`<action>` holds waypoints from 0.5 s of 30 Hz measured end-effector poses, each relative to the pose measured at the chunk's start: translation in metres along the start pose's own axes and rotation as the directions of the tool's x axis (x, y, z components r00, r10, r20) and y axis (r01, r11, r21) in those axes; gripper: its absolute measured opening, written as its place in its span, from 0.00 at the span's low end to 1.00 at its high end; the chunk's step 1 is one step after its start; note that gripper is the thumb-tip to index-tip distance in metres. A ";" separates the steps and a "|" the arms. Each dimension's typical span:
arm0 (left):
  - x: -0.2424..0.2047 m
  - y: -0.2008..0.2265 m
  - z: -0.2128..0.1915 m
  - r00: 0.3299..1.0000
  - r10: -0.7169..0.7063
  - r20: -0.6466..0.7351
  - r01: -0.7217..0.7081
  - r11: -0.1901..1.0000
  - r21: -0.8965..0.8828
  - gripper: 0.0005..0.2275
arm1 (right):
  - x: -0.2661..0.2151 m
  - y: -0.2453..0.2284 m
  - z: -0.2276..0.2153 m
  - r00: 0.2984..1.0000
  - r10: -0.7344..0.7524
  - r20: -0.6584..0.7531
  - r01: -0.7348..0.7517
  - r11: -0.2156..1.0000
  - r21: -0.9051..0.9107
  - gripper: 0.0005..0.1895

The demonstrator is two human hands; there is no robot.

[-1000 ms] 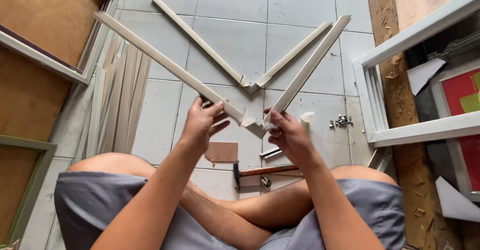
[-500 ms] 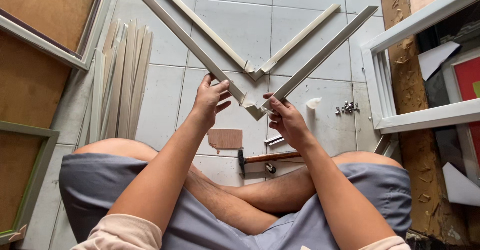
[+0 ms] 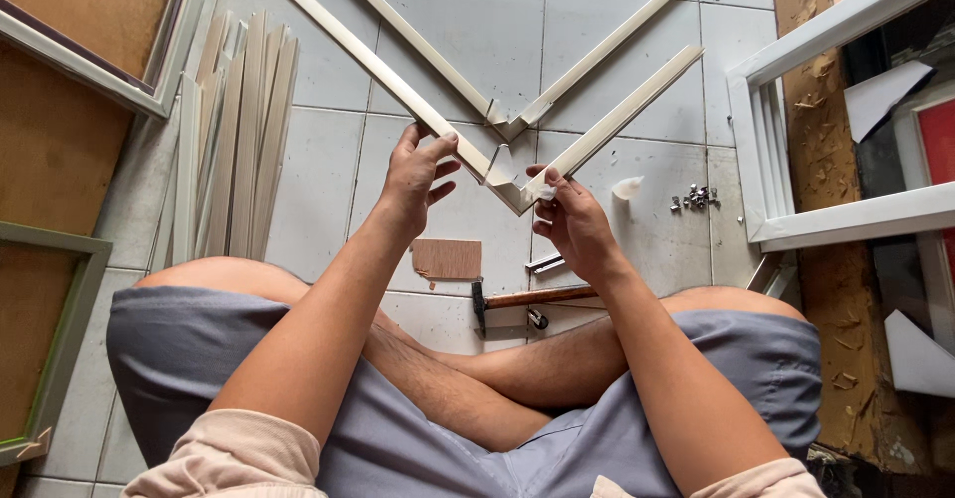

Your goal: The person assembles a rectangular frame by applying glue to the ends of four white profile pieces and joining them at the corners. The person works on a tiled floor, using a small bottle to apply adhesive and pressing the joints together to form the frame.

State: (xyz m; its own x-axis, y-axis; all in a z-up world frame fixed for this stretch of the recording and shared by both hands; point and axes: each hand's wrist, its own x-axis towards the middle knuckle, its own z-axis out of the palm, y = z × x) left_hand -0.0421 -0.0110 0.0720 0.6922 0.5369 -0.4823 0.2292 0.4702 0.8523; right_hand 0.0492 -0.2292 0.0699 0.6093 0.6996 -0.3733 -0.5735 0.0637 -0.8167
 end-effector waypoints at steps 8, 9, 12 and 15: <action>-0.041 -0.006 -0.005 0.999 -0.040 0.031 0.036 0.991 0.126 0.28 | -0.034 0.008 -0.009 0.997 0.018 -0.071 -0.025 0.996 -0.086 0.29; -0.043 -0.011 -0.009 0.997 -0.065 0.034 0.059 0.988 0.145 0.26 | -0.040 0.010 -0.011 0.997 0.029 -0.074 -0.036 0.995 -0.088 0.29; -0.039 -0.011 -0.012 0.997 -0.055 0.046 0.049 0.991 0.124 0.23 | -0.037 0.010 -0.012 0.998 0.033 -0.061 -0.038 0.996 -0.076 0.27; -0.037 -0.008 -0.006 0.997 -0.070 0.039 0.066 0.995 0.078 0.22 | -0.027 0.014 -0.019 0.998 0.020 -0.055 -0.023 0.998 -0.058 0.27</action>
State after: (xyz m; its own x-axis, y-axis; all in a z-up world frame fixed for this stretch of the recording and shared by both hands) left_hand -0.0737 -0.0305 0.0815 0.7009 0.4749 -0.5322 0.3276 0.4484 0.8316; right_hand 0.0352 -0.2610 0.0607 0.6266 0.6608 -0.4132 -0.5550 0.0061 -0.8319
